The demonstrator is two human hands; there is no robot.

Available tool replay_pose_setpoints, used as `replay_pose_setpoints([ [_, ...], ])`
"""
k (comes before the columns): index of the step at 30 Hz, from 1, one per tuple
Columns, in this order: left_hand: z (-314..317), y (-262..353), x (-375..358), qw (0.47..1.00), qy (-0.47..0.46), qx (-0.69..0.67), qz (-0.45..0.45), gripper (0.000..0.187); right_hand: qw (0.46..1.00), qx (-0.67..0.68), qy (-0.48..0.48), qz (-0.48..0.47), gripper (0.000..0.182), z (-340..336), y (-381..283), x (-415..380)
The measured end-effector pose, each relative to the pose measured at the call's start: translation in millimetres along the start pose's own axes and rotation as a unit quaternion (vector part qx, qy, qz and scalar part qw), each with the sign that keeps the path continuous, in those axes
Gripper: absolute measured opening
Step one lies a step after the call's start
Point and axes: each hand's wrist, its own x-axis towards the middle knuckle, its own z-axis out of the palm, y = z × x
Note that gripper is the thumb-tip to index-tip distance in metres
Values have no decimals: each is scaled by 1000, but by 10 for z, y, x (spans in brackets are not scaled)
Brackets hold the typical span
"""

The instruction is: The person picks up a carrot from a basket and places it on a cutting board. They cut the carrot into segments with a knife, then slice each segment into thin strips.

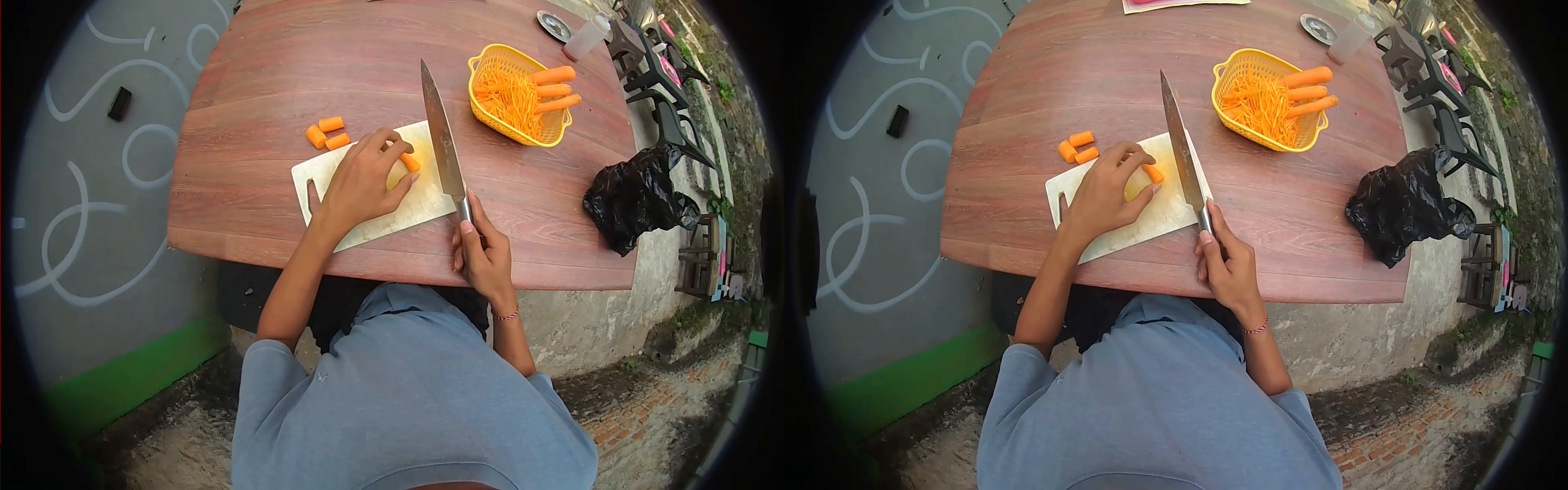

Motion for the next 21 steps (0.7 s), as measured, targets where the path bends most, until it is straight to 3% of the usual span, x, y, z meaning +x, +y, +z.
replay_pose_setpoints([
  [7, 108, 10, -128, 993, 108, -21, 43, 15, 994, -103, -45, -12, 53, -10, -106, 37],
  [9, 132, -3, -141, 992, 119, -25, 45, 15, 986, -151, -41, -54, 53, -2, -51, 56],
  [21, 166, -7, -212, 989, 135, -44, 33, 12, 969, -227, -48, -82, 48, 50, -273, 44],
])
